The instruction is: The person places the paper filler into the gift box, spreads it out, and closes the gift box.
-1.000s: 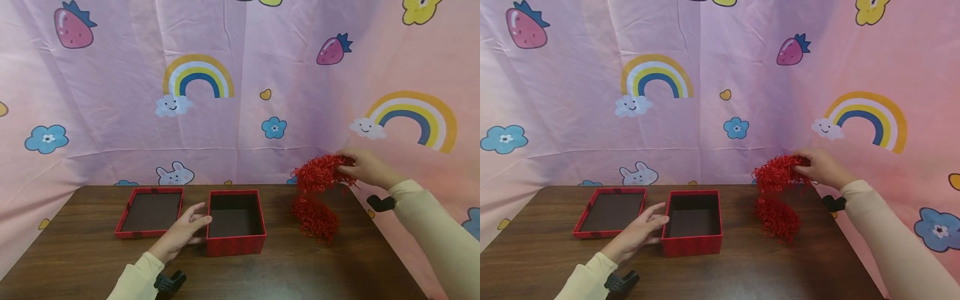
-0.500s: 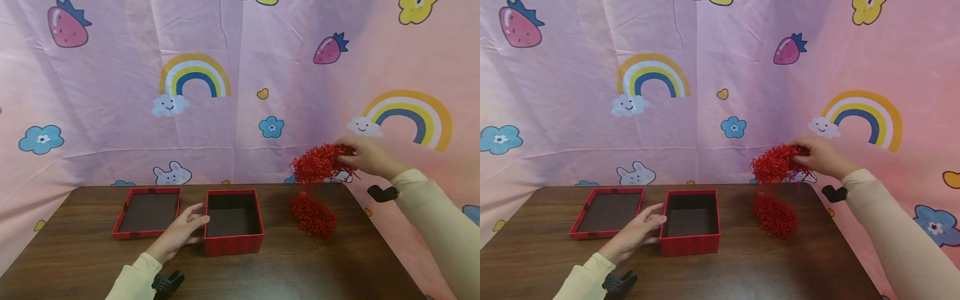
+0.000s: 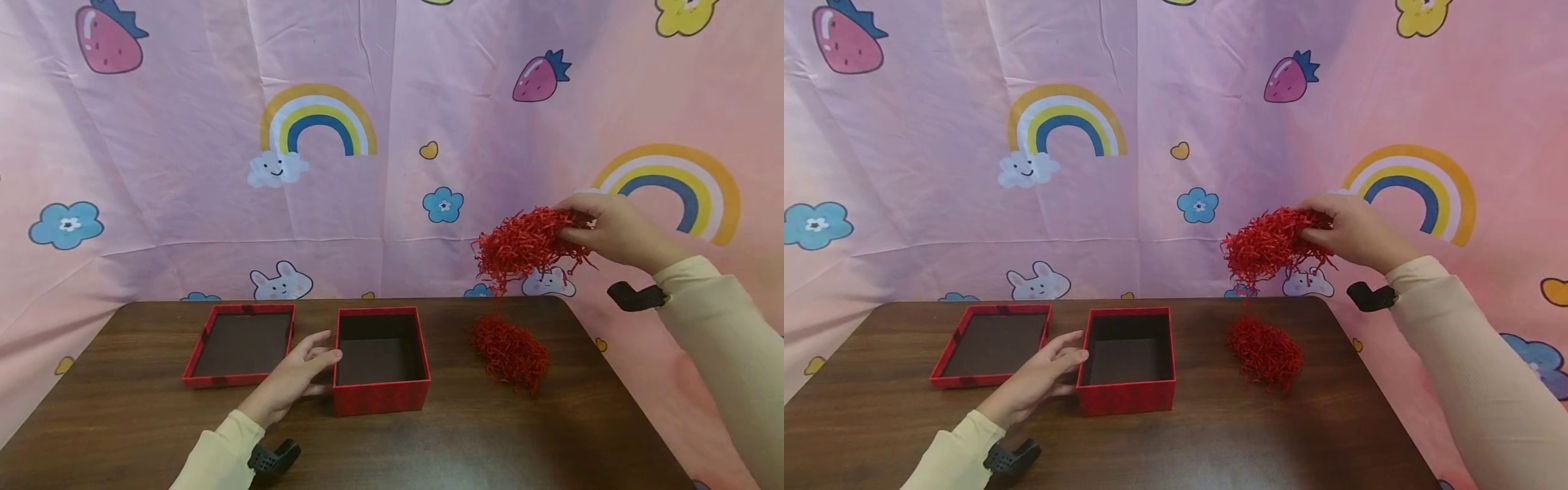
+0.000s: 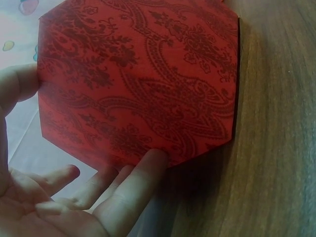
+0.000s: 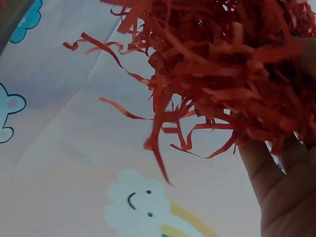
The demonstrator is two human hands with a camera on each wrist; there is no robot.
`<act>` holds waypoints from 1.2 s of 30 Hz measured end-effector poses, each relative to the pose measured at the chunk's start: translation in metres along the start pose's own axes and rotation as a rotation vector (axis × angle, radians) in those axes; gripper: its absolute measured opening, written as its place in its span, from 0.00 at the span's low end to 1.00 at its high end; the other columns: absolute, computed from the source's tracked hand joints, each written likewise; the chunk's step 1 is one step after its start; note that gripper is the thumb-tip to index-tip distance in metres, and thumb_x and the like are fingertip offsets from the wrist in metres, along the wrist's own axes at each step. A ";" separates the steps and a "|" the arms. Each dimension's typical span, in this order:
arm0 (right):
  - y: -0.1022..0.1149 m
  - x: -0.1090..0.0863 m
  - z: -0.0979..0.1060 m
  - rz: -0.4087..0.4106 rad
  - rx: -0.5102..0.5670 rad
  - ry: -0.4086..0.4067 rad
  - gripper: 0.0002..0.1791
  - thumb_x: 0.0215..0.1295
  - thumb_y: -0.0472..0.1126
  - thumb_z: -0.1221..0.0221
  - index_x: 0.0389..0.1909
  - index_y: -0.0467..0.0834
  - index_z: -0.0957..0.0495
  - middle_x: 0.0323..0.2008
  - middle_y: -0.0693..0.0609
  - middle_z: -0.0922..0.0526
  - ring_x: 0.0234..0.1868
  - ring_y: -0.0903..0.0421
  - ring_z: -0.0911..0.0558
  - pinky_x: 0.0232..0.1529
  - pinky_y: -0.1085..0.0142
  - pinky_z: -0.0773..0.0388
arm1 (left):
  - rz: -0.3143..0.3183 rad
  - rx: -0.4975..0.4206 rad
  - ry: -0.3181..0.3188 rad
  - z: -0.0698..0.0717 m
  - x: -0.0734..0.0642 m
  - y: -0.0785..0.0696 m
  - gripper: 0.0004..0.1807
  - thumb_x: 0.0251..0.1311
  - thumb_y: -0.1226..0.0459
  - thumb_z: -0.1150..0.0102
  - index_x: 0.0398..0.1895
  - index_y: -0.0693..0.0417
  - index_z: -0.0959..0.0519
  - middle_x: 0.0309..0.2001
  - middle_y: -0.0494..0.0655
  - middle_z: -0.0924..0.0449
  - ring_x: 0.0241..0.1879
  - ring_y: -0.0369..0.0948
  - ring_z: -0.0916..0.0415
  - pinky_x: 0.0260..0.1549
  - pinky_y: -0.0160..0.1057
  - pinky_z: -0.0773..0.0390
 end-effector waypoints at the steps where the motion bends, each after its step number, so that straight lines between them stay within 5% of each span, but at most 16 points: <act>1: 0.001 0.000 0.001 0.002 -0.003 0.001 0.16 0.64 0.30 0.30 0.52 0.42 0.16 0.44 0.49 0.13 0.44 0.50 0.16 0.40 0.81 0.25 | -0.004 0.001 0.002 0.000 0.000 0.000 0.43 0.70 0.47 0.38 0.81 0.48 0.47 0.74 0.63 0.38 0.70 0.61 0.33 0.56 0.57 0.18; 14: 0.030 0.008 0.006 0.104 0.003 0.007 0.18 0.62 0.31 0.29 0.52 0.45 0.14 0.44 0.53 0.13 0.42 0.56 0.18 0.42 0.75 0.22 | -0.014 -0.016 0.007 -0.002 0.000 0.000 0.42 0.71 0.48 0.39 0.81 0.49 0.47 0.73 0.63 0.37 0.71 0.61 0.34 0.56 0.57 0.18; 23: 0.052 0.013 -0.004 0.181 -0.011 0.044 0.16 0.62 0.32 0.28 0.50 0.46 0.14 0.39 0.57 0.13 0.40 0.59 0.17 0.42 0.60 0.15 | 0.005 -0.021 -0.006 -0.002 0.001 0.000 0.41 0.71 0.48 0.39 0.80 0.47 0.45 0.72 0.62 0.35 0.70 0.60 0.33 0.56 0.56 0.17; 36: 0.086 0.022 -0.026 0.280 0.092 0.104 0.17 0.63 0.32 0.29 0.51 0.46 0.15 0.42 0.58 0.14 0.41 0.61 0.17 0.41 0.63 0.14 | -0.011 -0.046 0.028 -0.001 0.002 0.002 0.41 0.72 0.47 0.40 0.81 0.49 0.44 0.77 0.64 0.40 0.72 0.61 0.34 0.56 0.56 0.17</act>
Point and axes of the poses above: each hand's wrist, its own x-axis towards the middle knuckle, its own z-axis out of the back of the hand, y = z × x, the point moved 1 cm from there along x, towards the middle knuckle
